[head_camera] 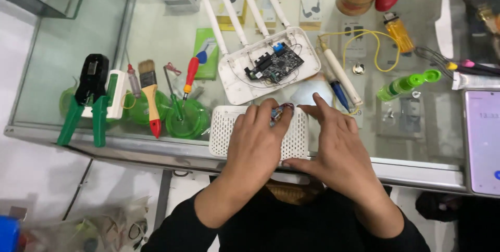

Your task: Cleaning a router casing and handling its internal circuit board on a repair bench

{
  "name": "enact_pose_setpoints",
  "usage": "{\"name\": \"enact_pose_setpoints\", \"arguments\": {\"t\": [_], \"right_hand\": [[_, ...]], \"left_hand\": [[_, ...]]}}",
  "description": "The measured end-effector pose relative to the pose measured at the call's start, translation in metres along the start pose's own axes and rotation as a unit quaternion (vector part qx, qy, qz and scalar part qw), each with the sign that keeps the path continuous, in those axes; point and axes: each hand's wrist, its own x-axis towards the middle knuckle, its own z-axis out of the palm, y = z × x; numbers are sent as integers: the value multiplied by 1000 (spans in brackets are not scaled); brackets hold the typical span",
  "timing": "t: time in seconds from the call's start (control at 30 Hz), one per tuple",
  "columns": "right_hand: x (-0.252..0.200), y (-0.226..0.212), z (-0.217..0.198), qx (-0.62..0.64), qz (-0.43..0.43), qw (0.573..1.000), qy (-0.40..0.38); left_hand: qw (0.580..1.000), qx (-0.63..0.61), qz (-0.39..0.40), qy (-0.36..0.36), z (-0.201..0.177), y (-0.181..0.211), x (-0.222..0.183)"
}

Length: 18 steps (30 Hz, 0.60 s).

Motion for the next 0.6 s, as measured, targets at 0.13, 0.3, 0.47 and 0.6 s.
{"name": "enact_pose_setpoints", "arguments": {"t": [0.13,0.3,0.47,0.6], "right_hand": [[2,0,-2,26,31,999,-6],[4,-2,-7,26,26,999,-25],[6,-4,-12,44,41,998,-25],[3,-3,-11,49,22,998,-17]], "left_hand": [[989,-73,124,-25,-4,7,-7],[985,-38,166,-4,-8,-3,11],[972,-24,228,-53,-14,-14,31],[946,-43,316,-54,-23,5,17]]}}
